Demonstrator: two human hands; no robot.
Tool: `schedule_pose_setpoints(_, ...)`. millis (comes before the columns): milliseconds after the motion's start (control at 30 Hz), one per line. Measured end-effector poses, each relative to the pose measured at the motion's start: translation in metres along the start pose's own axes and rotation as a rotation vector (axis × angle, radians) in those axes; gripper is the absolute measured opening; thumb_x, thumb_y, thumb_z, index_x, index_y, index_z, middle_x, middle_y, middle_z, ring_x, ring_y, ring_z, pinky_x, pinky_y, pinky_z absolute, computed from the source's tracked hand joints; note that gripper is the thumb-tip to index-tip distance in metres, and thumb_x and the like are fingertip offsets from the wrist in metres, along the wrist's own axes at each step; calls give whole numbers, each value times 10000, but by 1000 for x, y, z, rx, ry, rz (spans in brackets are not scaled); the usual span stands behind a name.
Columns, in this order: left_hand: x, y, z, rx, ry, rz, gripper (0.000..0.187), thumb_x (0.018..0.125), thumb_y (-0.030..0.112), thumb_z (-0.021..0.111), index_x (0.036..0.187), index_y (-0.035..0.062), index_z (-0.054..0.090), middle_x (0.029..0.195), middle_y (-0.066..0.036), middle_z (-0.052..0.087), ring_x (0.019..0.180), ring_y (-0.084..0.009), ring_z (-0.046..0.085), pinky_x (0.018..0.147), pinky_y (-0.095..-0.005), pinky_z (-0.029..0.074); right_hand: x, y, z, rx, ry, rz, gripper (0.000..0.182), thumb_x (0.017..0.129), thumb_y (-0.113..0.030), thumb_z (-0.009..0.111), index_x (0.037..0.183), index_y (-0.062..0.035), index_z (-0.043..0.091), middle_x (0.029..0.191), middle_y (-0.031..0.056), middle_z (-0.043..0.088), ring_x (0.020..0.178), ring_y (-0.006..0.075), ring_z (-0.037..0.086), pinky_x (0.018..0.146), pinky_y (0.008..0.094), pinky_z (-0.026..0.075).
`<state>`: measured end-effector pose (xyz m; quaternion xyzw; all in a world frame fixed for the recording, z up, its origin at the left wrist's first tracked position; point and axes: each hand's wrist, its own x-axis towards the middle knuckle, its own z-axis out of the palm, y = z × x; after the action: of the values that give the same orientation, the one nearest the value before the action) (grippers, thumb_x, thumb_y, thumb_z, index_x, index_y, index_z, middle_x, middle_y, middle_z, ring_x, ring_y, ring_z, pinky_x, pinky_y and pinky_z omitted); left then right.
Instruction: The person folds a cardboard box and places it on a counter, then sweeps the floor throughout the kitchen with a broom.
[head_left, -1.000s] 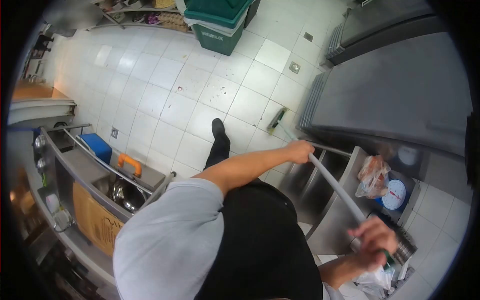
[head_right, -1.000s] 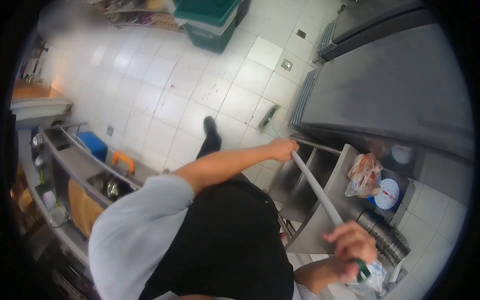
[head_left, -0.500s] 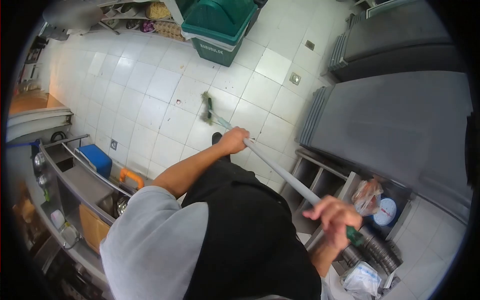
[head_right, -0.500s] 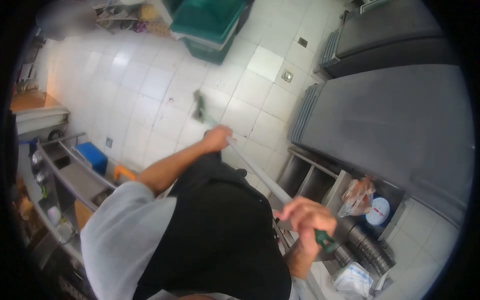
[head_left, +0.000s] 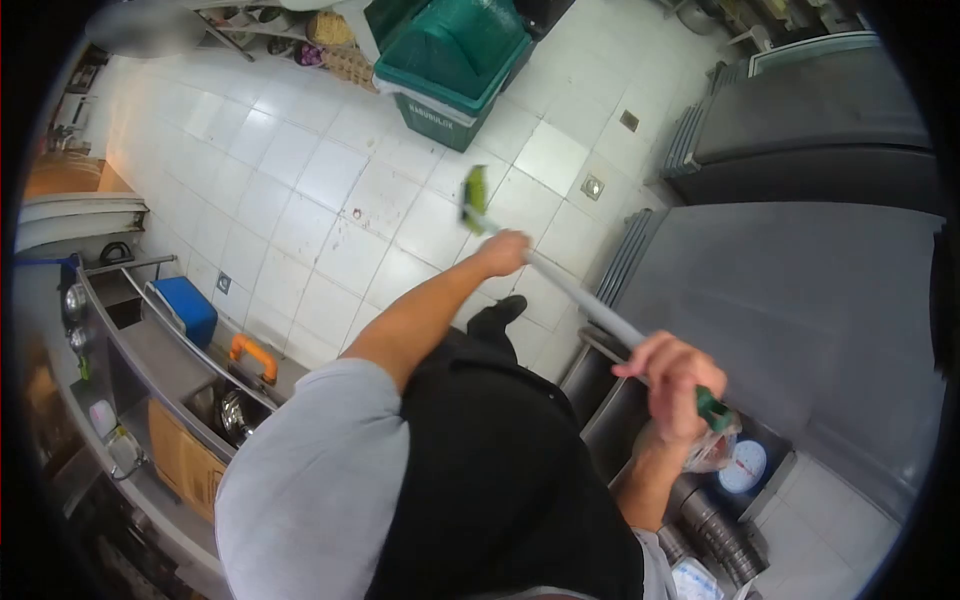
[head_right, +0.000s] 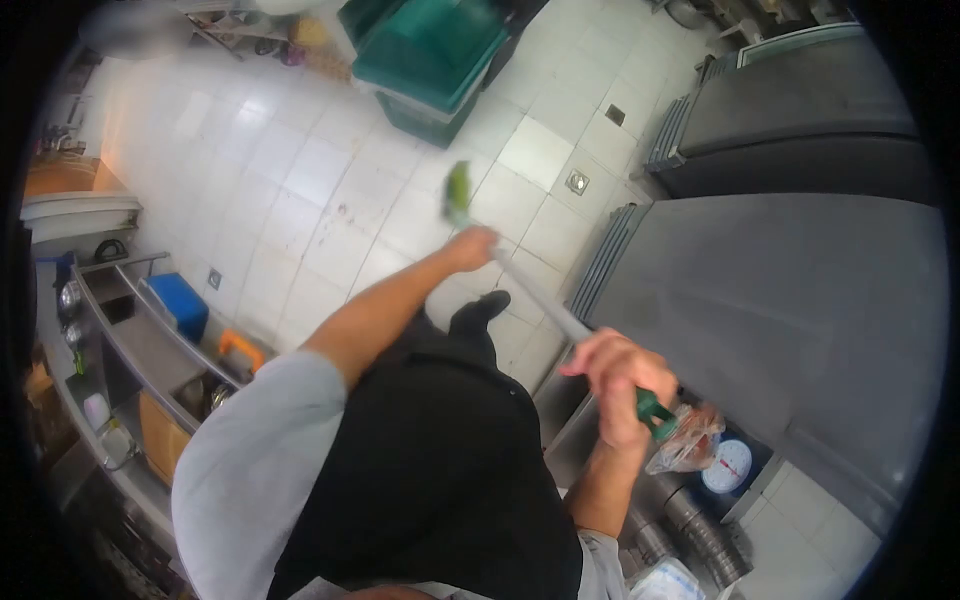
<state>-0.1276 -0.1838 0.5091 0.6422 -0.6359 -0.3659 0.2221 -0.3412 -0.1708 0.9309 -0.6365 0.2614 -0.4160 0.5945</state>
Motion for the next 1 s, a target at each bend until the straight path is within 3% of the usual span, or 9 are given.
schedule_pose_setpoints(67,-22,-33,-15,47,29,-73,236,925,276,751,905,46,702,1022,-202,714,1031,-437,669,915,-523,546,6,22,-9,74,-52,37,473,1049,-262,670,675,-49,474,625,59,518,644,283,596,588,419,584)
schedule_pose_setpoints(167,-35,-6,-44,15,87,-162,289,956,303,732,856,38,675,966,-207,701,1021,-439,661,909,-534,530,17,-1,-26,11,-149,51,499,1047,-265,677,655,-43,463,611,62,532,628,287,607,591,413,574)
schedule_pose_setpoints(333,19,70,-45,-145,202,50,396,997,358,706,798,22,637,935,-181,677,995,-416,633,880,-516,512,50,-61,-39,3,-271,-88,547,980,-365,767,655,-46,465,592,55,508,610,287,611,563,381,511)
schedule_pose_setpoints(433,43,83,-67,-208,249,12,374,994,355,712,817,33,644,947,-158,673,1010,-403,630,878,-511,516,78,-61,-22,-44,-339,-105,528,972,-365,776,671,-49,478,591,59,512,608,283,609,561,388,510)
schedule_pose_setpoints(567,63,-55,-72,-39,216,49,359,992,375,684,847,46,686,987,-182,708,1049,-412,664,912,-509,542,126,8,18,25,-267,-29,402,1001,-238,733,727,-44,511,651,72,542,661,282,615,615,391,535)
schedule_pose_setpoints(633,37,-68,-130,-10,144,-211,358,985,373,694,853,40,690,995,-188,712,1050,-416,662,909,-507,543,145,46,40,99,-299,3,358,999,-204,719,751,-41,519,673,73,548,682,282,619,636,388,538)
schedule_pose_setpoints(733,18,-114,-163,10,244,-253,353,976,361,705,842,35,688,980,-195,713,1039,-417,663,908,-509,540,172,68,72,125,-384,30,369,995,-204,710,732,-39,509,667,76,553,682,285,631,636,401,545)
schedule_pose_setpoints(867,35,-80,-187,-1,340,-182,327,974,334,703,824,45,683,979,-192,713,1010,-425,661,918,-511,538,205,16,69,27,-329,-31,452,997,-279,723,678,-49,500,630,72,553,635,290,646,578,412,547)
schedule_pose_setpoints(1000,69,0,-188,-86,162,47,399,981,418,697,810,58,689,925,-190,698,935,-432,658,829,-548,528,219,-48,41,36,-255,-151,508,1008,-348,713,652,-49,507,584,66,551,597,308,667,481,368,534)
